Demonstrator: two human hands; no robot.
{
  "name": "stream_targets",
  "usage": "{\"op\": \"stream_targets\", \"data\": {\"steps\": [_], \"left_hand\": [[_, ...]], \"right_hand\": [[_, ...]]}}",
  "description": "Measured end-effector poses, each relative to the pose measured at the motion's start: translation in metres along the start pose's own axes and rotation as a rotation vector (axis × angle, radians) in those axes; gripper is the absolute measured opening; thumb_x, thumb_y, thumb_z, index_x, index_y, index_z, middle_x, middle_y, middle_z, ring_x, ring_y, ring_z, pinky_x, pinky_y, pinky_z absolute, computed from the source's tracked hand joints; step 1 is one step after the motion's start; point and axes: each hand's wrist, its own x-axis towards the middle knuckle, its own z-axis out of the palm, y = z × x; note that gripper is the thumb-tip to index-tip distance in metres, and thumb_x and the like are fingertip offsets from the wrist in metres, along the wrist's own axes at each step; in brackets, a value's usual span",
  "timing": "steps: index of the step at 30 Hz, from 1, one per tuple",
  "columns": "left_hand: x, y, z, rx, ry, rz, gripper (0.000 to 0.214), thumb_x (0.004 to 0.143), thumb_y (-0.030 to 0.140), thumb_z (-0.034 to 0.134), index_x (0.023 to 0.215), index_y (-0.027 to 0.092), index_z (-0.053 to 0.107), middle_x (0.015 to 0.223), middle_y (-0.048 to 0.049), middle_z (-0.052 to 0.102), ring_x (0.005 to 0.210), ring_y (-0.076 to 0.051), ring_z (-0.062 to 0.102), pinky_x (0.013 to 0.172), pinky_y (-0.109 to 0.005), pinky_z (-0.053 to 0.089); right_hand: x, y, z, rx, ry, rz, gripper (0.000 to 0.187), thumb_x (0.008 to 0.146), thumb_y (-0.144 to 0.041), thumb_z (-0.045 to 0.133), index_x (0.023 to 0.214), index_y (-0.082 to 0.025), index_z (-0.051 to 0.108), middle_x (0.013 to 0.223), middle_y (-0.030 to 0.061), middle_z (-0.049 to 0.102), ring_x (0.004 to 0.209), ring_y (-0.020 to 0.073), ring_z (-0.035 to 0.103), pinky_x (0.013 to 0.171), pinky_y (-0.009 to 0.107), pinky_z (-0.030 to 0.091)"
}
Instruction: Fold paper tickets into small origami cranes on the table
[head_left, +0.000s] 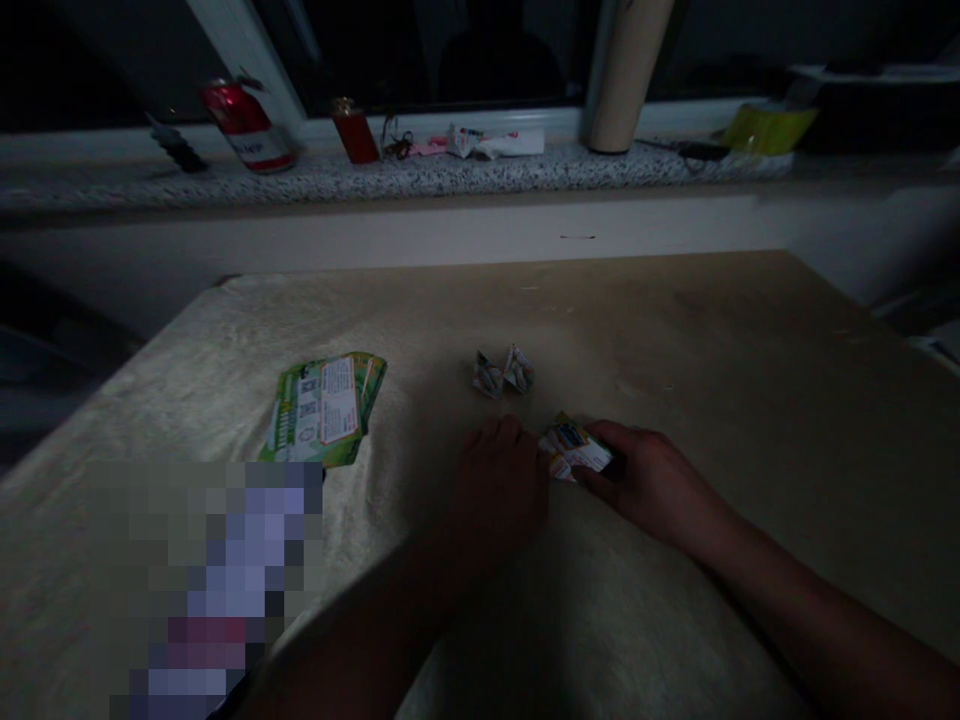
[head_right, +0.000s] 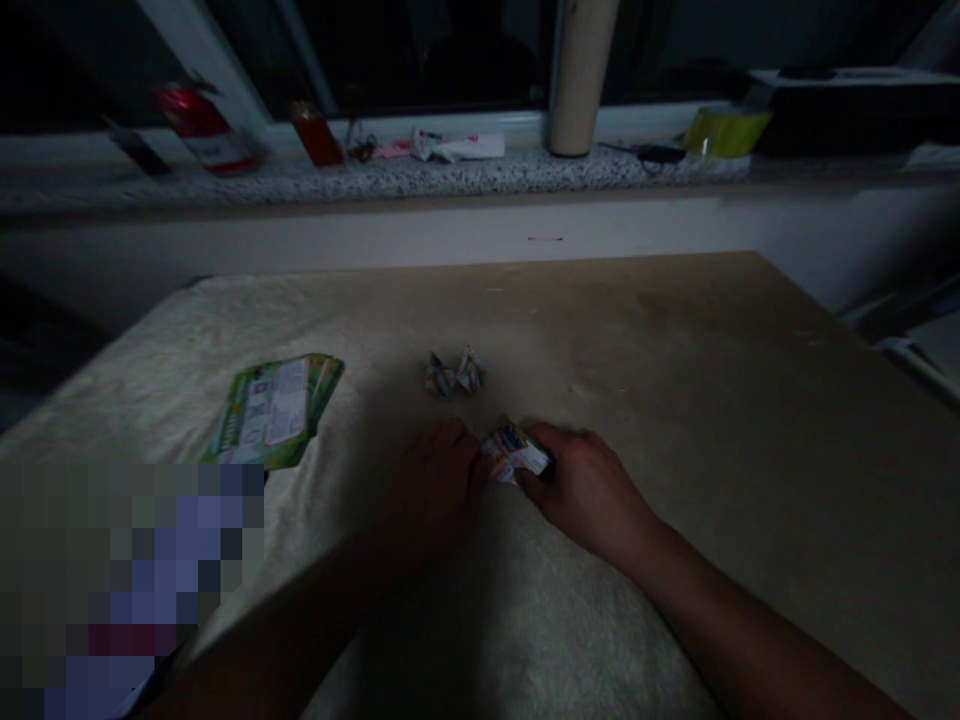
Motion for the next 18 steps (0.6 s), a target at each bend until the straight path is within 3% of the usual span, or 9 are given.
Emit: {"op": "stream_targets", "data": {"steps": [8,18], "left_hand": [[0.0023,0.0016,-0.0047,0.033,-0.041,0.018,0.023,0.101,0.022,0.044,0.098,0.015,0.066,0.104,-0.0131,0.066,0.098,-0.029,0.061,0.089,-0.045,0.047],[0.0038,0.0031,-0.0075,0.039,-0.087,0.000,0.025,0.101,0.022,0.044,0.098,0.014,0.067,0.105,-0.0138,0.066,0.099,-0.029,0.062,0.090,-0.046,0.048]], "right_hand": [[0.0002,-0.0030,-0.0012,-0.047,-0.042,-0.037,0.013,0.091,-0.022,0.062,0.085,-0.021,0.073,0.075,0.0023,0.073,0.059,0.0158,0.063,0.057,0.026,0.044],[0.0007,-0.0045,-0.0017,-0.082,-0.036,-0.077,0.013,0.090,-0.020,0.062,0.081,-0.020,0.071,0.074,0.0013,0.071,0.061,0.0149,0.062,0.059,0.026,0.042]]}}
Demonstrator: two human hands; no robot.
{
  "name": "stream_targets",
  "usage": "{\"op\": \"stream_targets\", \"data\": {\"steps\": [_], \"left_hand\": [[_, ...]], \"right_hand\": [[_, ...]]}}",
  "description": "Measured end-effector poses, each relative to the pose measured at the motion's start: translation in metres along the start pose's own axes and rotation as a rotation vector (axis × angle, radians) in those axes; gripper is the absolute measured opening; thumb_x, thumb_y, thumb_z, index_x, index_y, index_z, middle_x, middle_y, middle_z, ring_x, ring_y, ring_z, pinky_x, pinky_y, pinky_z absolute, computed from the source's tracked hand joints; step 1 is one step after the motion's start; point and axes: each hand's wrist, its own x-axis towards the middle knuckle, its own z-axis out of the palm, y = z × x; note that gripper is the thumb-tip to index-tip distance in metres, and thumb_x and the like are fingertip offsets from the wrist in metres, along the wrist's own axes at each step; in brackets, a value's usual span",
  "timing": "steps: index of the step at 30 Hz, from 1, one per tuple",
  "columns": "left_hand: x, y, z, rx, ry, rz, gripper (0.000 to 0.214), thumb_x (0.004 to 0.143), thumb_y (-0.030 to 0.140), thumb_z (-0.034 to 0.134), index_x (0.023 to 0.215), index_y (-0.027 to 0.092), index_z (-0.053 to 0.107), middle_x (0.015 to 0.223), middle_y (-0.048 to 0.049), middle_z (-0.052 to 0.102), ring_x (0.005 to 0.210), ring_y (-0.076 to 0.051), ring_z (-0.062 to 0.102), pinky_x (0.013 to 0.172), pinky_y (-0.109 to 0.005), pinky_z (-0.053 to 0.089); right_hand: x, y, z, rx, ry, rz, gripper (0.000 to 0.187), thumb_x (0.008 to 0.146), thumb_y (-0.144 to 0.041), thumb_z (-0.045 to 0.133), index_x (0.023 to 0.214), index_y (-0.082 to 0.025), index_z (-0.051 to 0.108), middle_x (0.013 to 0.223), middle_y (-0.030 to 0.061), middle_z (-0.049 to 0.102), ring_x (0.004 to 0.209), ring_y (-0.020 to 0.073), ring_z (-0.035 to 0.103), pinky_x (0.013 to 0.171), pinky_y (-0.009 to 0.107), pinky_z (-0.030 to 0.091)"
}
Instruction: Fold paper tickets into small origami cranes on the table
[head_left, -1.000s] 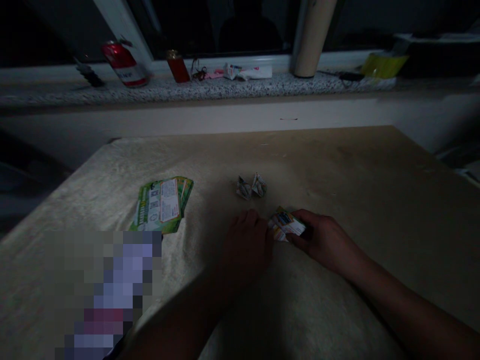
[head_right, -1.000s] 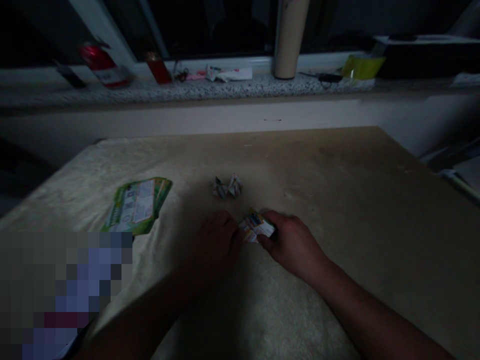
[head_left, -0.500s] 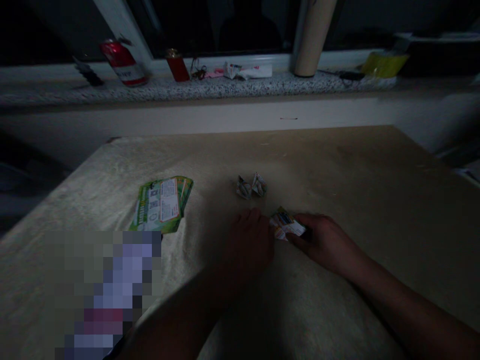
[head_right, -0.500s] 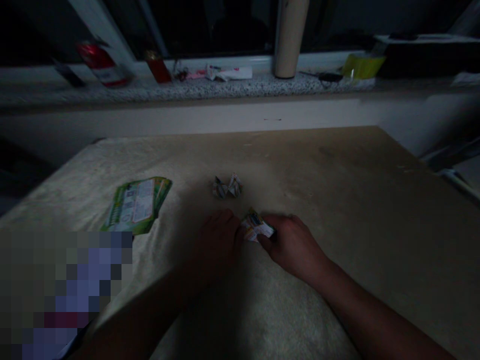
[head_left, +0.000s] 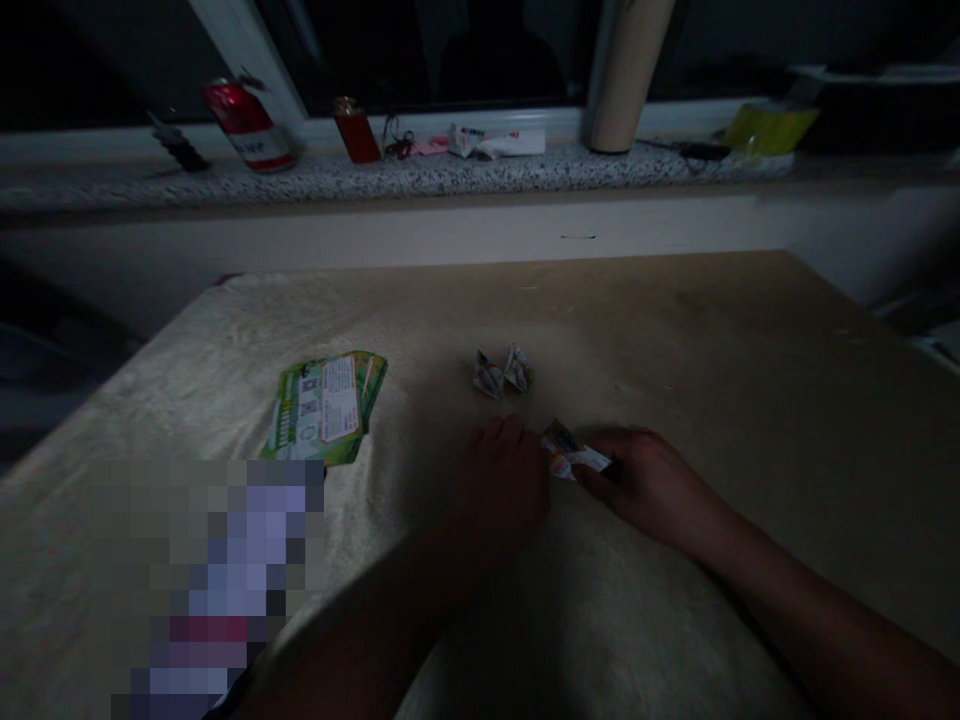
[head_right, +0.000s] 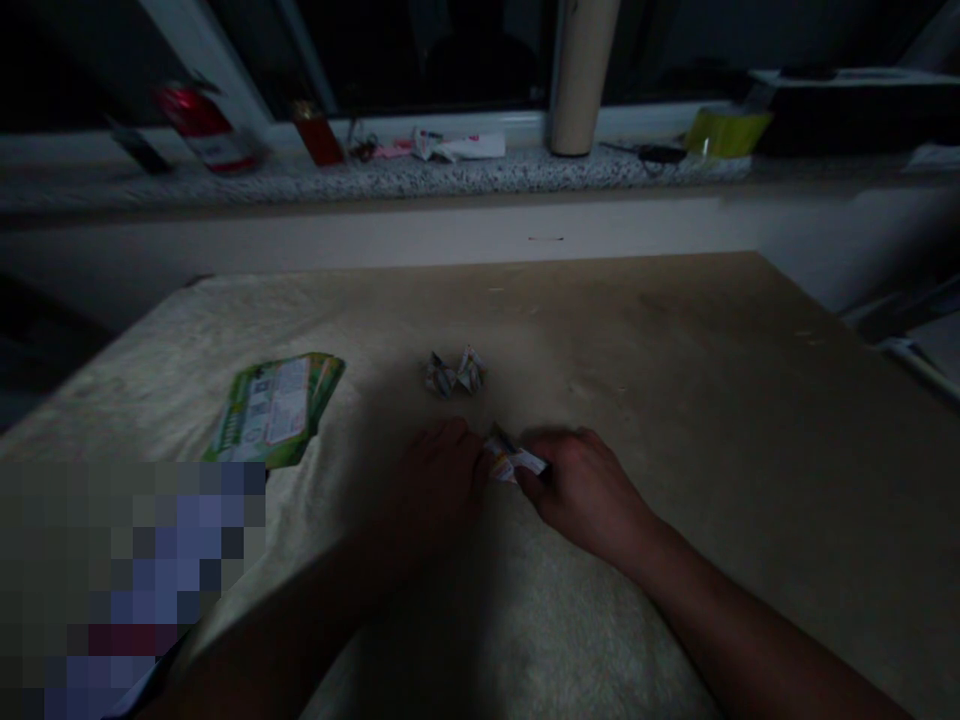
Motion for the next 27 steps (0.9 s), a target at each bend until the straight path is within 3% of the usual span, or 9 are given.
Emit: {"op": "stream_targets", "data": {"steps": [9,18,27], "left_hand": [[0.0032,0.0034,-0.0046,0.012,-0.039,-0.004,0.022,0.098,0.018,0.047,0.096,0.015,0.068,0.104,-0.0137,0.067,0.096,-0.028,0.063,0.087,-0.044,0.049],[0.0001,0.0019,-0.0015,0.008,0.003,-0.002,0.026,0.100,0.022,0.045,0.098,0.014,0.069,0.101,-0.0131,0.068,0.094,-0.028,0.064,0.087,-0.045,0.050],[0.0024,0.0051,-0.0072,0.023,-0.058,-0.006,0.025,0.099,0.020,0.045,0.098,0.014,0.070,0.103,-0.0134,0.067,0.094,-0.028,0.065,0.086,-0.044,0.050]], "right_hand": [[0.0020,-0.0007,-0.0007,-0.015,0.008,-0.020,0.014,0.090,-0.019,0.062,0.079,-0.019,0.071,0.074,0.0014,0.068,0.064,0.0151,0.062,0.060,0.026,0.042],[0.0038,-0.0017,-0.0008,0.028,-0.042,-0.064,0.015,0.091,-0.019,0.060,0.084,-0.021,0.073,0.080,0.0022,0.070,0.069,0.0158,0.064,0.065,0.027,0.044],[0.0092,-0.0063,0.0029,-0.100,-0.013,0.050,0.019,0.089,-0.030,0.065,0.075,-0.019,0.070,0.070,0.0017,0.070,0.061,0.0156,0.063,0.059,0.027,0.038]]}}
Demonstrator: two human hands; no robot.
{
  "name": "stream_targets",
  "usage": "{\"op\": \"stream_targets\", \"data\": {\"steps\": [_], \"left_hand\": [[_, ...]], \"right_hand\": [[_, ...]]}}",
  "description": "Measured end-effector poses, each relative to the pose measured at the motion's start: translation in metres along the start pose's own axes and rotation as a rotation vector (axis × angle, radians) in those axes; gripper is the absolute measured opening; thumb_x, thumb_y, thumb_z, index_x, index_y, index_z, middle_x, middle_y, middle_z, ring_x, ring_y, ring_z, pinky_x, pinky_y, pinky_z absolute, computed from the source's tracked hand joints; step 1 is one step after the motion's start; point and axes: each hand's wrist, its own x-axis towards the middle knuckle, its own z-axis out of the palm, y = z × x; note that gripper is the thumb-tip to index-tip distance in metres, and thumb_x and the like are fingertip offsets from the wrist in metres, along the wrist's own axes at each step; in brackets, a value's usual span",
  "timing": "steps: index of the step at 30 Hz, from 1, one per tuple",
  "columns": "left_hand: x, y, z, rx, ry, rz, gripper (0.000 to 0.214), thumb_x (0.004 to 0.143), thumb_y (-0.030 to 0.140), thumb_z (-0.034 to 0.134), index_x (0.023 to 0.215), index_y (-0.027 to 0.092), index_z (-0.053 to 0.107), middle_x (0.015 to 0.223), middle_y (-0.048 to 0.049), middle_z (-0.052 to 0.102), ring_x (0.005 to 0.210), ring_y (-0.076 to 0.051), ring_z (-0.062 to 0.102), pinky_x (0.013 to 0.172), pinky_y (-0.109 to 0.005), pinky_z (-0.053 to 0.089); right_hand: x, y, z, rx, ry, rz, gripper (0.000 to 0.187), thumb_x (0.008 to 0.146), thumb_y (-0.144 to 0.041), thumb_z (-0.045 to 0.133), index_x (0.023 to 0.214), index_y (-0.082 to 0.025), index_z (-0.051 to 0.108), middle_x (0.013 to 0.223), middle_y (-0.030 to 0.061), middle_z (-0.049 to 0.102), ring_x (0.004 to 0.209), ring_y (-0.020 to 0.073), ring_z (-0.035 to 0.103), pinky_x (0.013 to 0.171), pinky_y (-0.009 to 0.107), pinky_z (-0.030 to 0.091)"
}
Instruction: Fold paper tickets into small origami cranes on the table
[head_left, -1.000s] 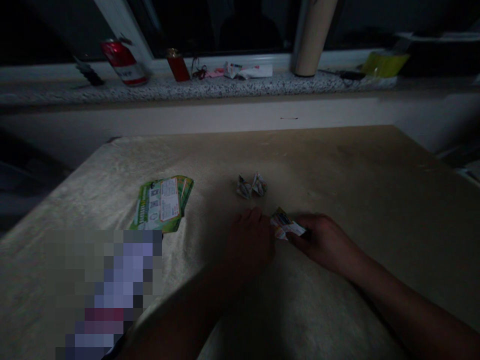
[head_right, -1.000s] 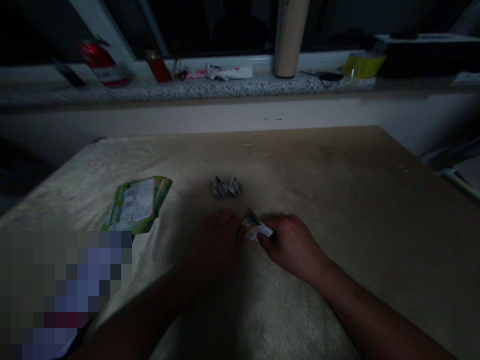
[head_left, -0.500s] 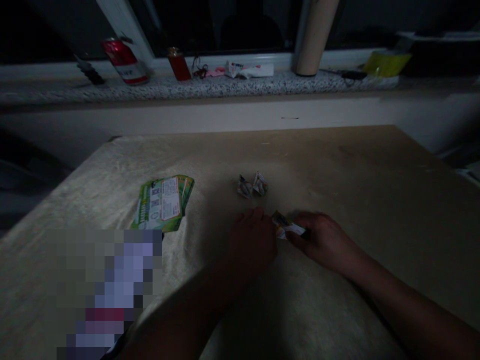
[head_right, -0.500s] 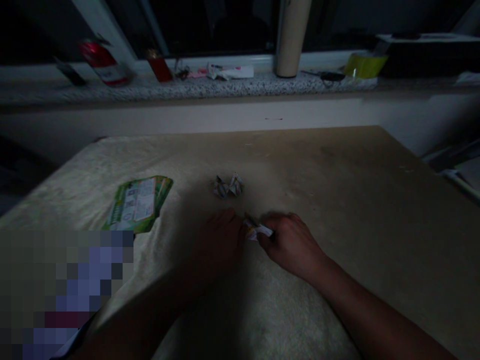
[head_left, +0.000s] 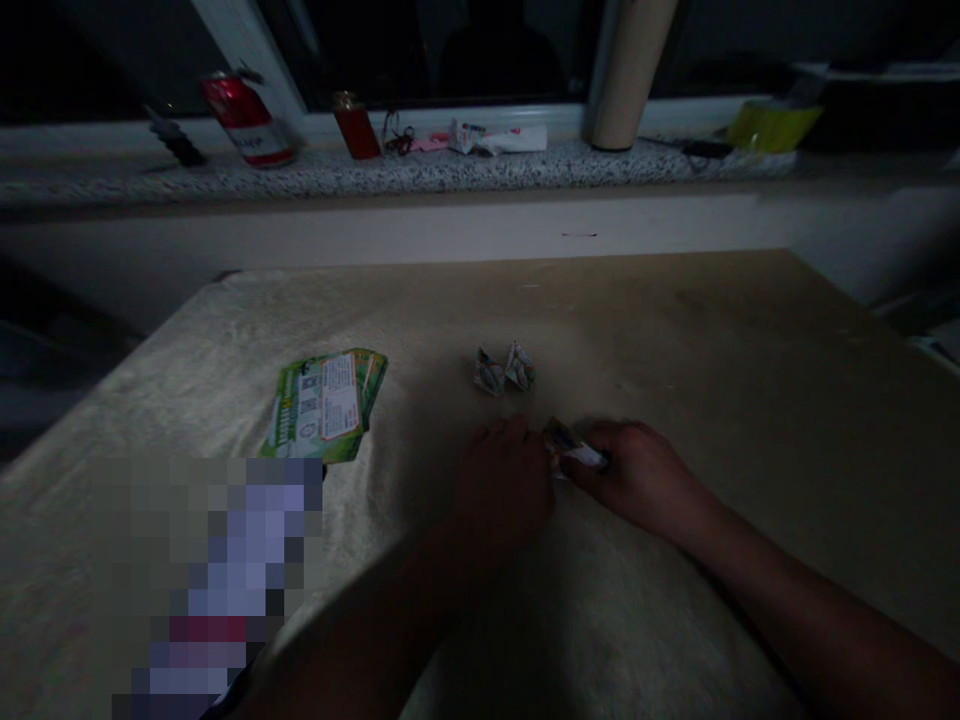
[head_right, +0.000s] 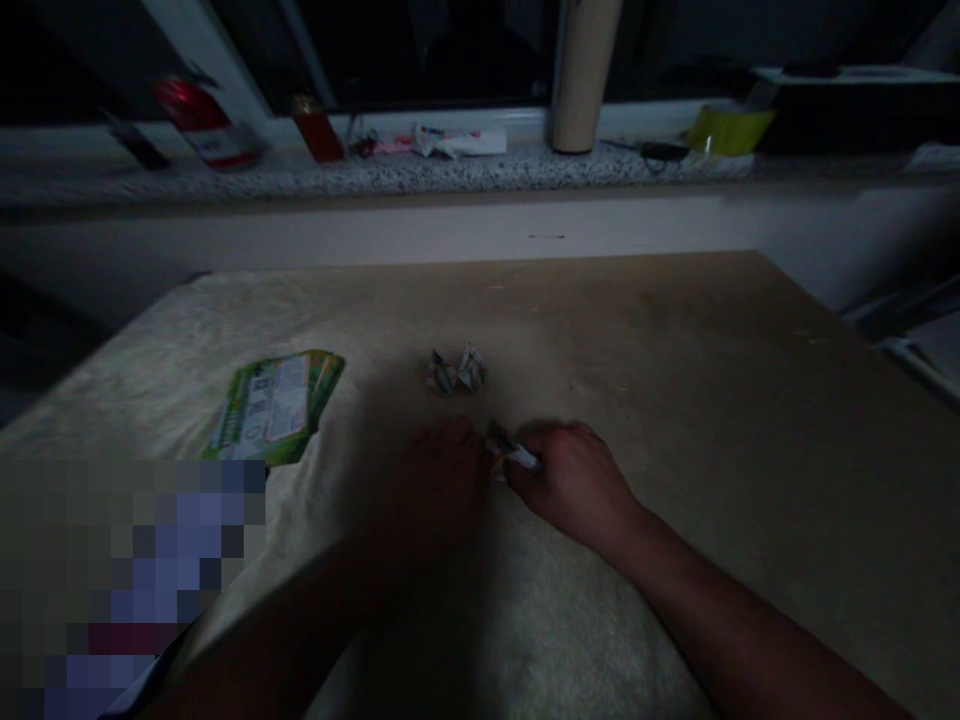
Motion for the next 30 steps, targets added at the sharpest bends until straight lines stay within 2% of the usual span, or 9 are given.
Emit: {"op": "stream_targets", "data": {"steps": [4,8,14,19,24,30], "left_hand": [[0.001,0.001,-0.002,0.007,-0.004,0.007,0.029,0.099,0.021,0.044,0.096,0.014,0.071,0.102,-0.0138,0.068,0.092,-0.028,0.065,0.084,-0.045,0.050],[0.000,0.001,-0.003,0.011,0.001,0.003,0.028,0.100,0.021,0.044,0.097,0.014,0.071,0.103,-0.0137,0.068,0.093,-0.027,0.065,0.085,-0.043,0.050],[-0.001,-0.001,-0.002,0.001,0.037,0.018,0.030,0.100,0.022,0.043,0.095,0.014,0.071,0.100,-0.0139,0.067,0.091,-0.028,0.066,0.084,-0.045,0.050],[-0.003,-0.007,-0.005,-0.027,0.044,0.018,0.029,0.100,0.030,0.048,0.092,0.015,0.071,0.096,-0.0127,0.067,0.090,-0.028,0.066,0.083,-0.044,0.050],[-0.002,-0.013,-0.009,-0.028,0.022,0.030,0.032,0.097,0.042,0.055,0.091,0.016,0.072,0.101,-0.0131,0.067,0.093,-0.029,0.065,0.085,-0.044,0.050],[-0.003,-0.020,-0.016,-0.064,-0.034,-0.014,0.028,0.095,0.039,0.058,0.085,0.016,0.071,0.095,-0.0108,0.067,0.086,-0.026,0.066,0.078,-0.040,0.050]], "right_hand": [[0.003,-0.005,0.002,-0.090,0.012,0.011,0.021,0.091,-0.030,0.062,0.076,-0.019,0.071,0.072,0.0042,0.073,0.063,0.0177,0.066,0.060,0.029,0.037],[0.005,-0.007,0.005,-0.189,0.049,0.052,0.031,0.094,-0.039,0.059,0.074,-0.019,0.073,0.072,0.0073,0.076,0.065,0.0213,0.068,0.059,0.031,0.035],[0.008,-0.010,0.004,-0.208,0.056,0.134,0.038,0.094,-0.047,0.058,0.071,-0.021,0.075,0.069,0.0083,0.076,0.065,0.0238,0.070,0.055,0.031,0.031],[0.009,-0.012,-0.001,-0.185,0.025,0.134,0.033,0.093,-0.044,0.060,0.075,-0.022,0.076,0.071,0.0066,0.077,0.068,0.0234,0.071,0.055,0.029,0.030],[0.008,-0.009,0.001,-0.215,0.044,0.124,0.031,0.092,-0.044,0.061,0.074,-0.023,0.076,0.068,0.0058,0.075,0.066,0.0224,0.069,0.053,0.029,0.028],[0.007,-0.008,0.001,-0.234,0.050,0.097,0.030,0.093,-0.044,0.061,0.080,-0.024,0.078,0.070,0.0055,0.077,0.065,0.0217,0.070,0.055,0.029,0.030]]}}
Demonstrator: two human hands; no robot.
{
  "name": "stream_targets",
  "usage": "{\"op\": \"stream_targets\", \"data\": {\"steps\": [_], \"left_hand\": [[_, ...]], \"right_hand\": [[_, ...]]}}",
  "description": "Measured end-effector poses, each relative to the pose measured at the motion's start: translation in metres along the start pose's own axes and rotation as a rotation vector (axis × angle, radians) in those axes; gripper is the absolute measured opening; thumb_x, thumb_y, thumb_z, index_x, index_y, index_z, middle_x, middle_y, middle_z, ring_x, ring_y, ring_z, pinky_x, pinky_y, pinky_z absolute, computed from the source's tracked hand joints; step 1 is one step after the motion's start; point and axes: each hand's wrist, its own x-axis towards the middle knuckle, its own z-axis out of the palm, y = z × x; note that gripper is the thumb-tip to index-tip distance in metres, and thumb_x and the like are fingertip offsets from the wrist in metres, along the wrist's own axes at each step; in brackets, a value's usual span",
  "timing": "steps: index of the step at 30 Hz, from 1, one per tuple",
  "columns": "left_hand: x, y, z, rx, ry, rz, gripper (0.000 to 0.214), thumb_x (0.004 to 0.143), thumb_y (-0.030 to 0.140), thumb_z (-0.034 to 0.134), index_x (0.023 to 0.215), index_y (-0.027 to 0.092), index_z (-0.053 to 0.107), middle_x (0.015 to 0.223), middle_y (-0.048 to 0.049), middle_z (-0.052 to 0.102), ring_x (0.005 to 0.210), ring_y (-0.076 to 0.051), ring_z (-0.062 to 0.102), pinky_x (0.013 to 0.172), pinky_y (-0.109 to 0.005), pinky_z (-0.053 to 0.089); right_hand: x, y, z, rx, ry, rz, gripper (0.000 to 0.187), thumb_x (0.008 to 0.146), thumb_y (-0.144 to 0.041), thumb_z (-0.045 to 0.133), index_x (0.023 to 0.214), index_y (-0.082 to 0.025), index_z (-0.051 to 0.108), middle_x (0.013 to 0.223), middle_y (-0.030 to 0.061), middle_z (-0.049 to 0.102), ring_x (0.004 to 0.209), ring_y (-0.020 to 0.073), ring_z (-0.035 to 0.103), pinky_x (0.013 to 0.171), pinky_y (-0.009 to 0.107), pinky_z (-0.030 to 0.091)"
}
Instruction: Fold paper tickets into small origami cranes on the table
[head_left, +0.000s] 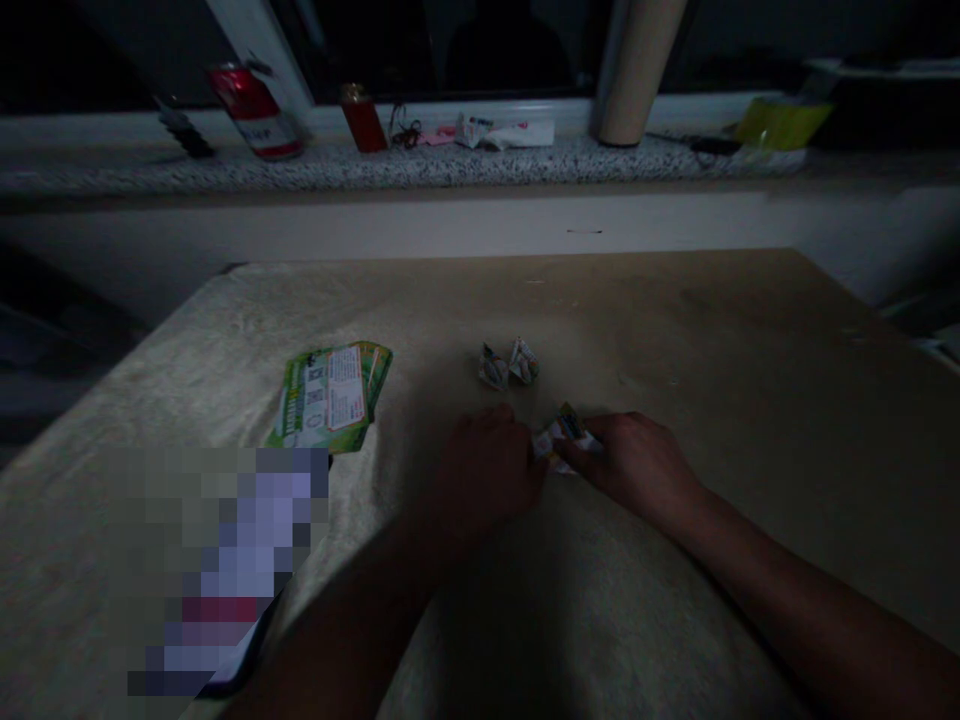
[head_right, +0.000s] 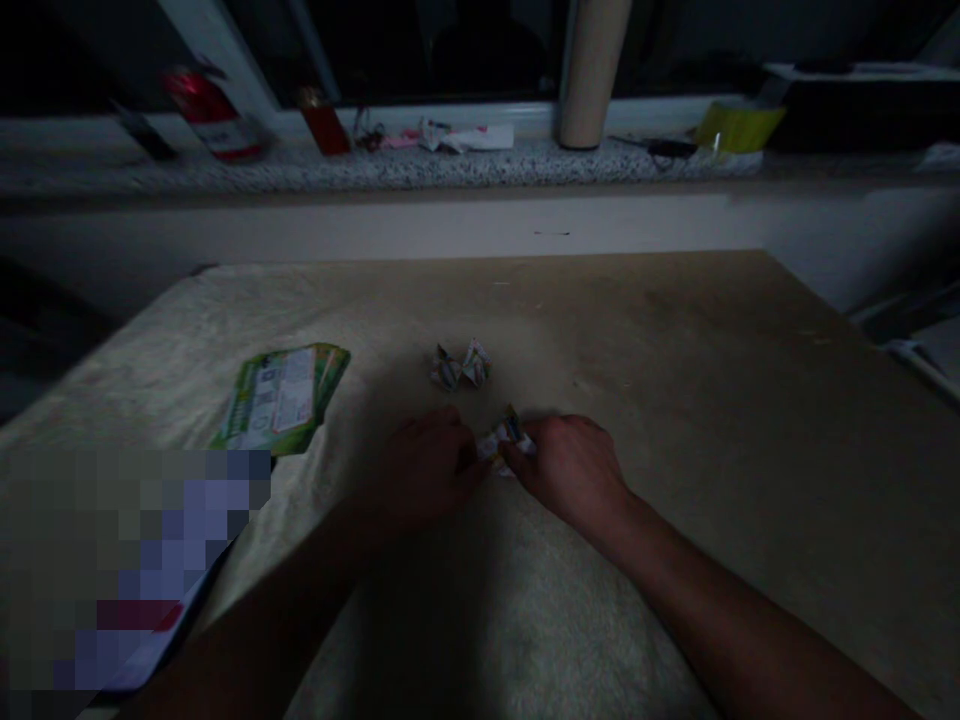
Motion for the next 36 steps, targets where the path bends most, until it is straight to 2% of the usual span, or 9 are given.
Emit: {"op": "stream_targets", "data": {"steps": [6,8,11,13,17,22,26,31,36], "left_hand": [[-0.005,-0.013,-0.002,-0.059,-0.016,-0.077,0.015,0.088,0.032,0.066,0.086,0.017,0.072,0.091,-0.0076,0.066,0.083,-0.025,0.065,0.076,-0.038,0.050],[-0.006,-0.015,0.001,-0.123,0.040,-0.016,0.015,0.086,0.022,0.066,0.100,0.019,0.072,0.097,-0.0066,0.066,0.091,-0.024,0.064,0.083,-0.037,0.050],[-0.006,-0.015,0.007,-0.236,0.075,0.141,0.032,0.086,0.009,0.060,0.110,0.026,0.074,0.104,-0.0042,0.064,0.100,-0.021,0.061,0.092,-0.034,0.047],[-0.006,-0.015,0.011,-0.268,0.068,0.171,0.031,0.089,0.011,0.060,0.109,0.027,0.076,0.103,-0.0040,0.064,0.100,-0.021,0.060,0.092,-0.034,0.047],[-0.006,-0.016,0.014,-0.264,0.070,0.146,0.025,0.093,0.019,0.062,0.111,0.029,0.077,0.104,-0.0047,0.064,0.101,-0.022,0.060,0.092,-0.036,0.047],[-0.006,-0.015,0.015,-0.278,0.067,0.114,0.030,0.092,0.017,0.063,0.116,0.030,0.076,0.104,-0.0044,0.064,0.103,-0.022,0.060,0.094,-0.036,0.046],[-0.006,-0.015,0.016,-0.260,0.077,0.131,0.036,0.092,0.015,0.062,0.120,0.033,0.074,0.104,-0.0040,0.064,0.103,-0.022,0.059,0.095,-0.037,0.046],[-0.005,-0.017,0.015,-0.243,0.065,0.167,0.035,0.093,0.016,0.061,0.120,0.034,0.074,0.102,-0.0036,0.063,0.100,-0.021,0.060,0.092,-0.036,0.046],[-0.004,-0.016,0.012,-0.237,0.048,0.144,0.034,0.094,0.017,0.061,0.120,0.035,0.075,0.104,-0.0036,0.064,0.103,-0.021,0.060,0.094,-0.036,0.046]], "right_hand": [[0.001,-0.001,0.000,-0.017,-0.025,0.016,0.029,0.093,-0.045,0.062,0.087,-0.023,0.080,0.079,0.0094,0.080,0.071,0.0257,0.073,0.057,0.030,0.032],[0.001,-0.001,0.000,-0.006,-0.025,0.017,0.027,0.093,-0.043,0.063,0.086,-0.023,0.080,0.077,0.0089,0.080,0.071,0.0259,0.073,0.057,0.030,0.032],[0.001,-0.001,0.001,0.012,-0.025,0.001,0.028,0.094,-0.042,0.060,0.085,-0.024,0.080,0.078,0.0080,0.080,0.072,0.0259,0.074,0.058,0.031,0.033],[0.001,-0.001,0.001,0.005,-0.023,-0.003,0.031,0.095,-0.044,0.059,0.082,-0.022,0.079,0.079,0.0087,0.080,0.072,0.0260,0.073,0.058,0.031,0.033],[0.000,0.001,0.000,0.005,-0.035,-0.010,0.033,0.092,-0.048,0.062,0.081,-0.022,0.077,0.075,0.0082,0.078,0.068,0.0251,0.072,0.056,0.030,0.033],[-0.004,0.001,-0.002,0.083,-0.038,-0.061,0.025,0.087,-0.047,0.068,0.083,-0.024,0.075,0.078,0.0043,0.079,0.070,0.0228,0.072,0.059,0.029,0.038],[-0.005,-0.004,-0.001,0.068,-0.027,-0.064,0.031,0.087,-0.054,0.068,0.081,-0.024,0.074,0.079,0.0047,0.079,0.072,0.0243,0.073,0.064,0.031,0.039],[-0.003,-0.008,0.001,0.071,-0.024,-0.027,0.027,0.088,-0.050,0.068,0.087,-0.024,0.076,0.083,0.0062,0.080,0.075,0.0261,0.074,0.071,0.034,0.041],[-0.003,-0.003,-0.001,0.106,-0.048,-0.015,0.020,0.085,-0.043,0.071,0.084,-0.023,0.075,0.079,0.0058,0.080,0.074,0.0257,0.074,0.062,0.031,0.038]]}}
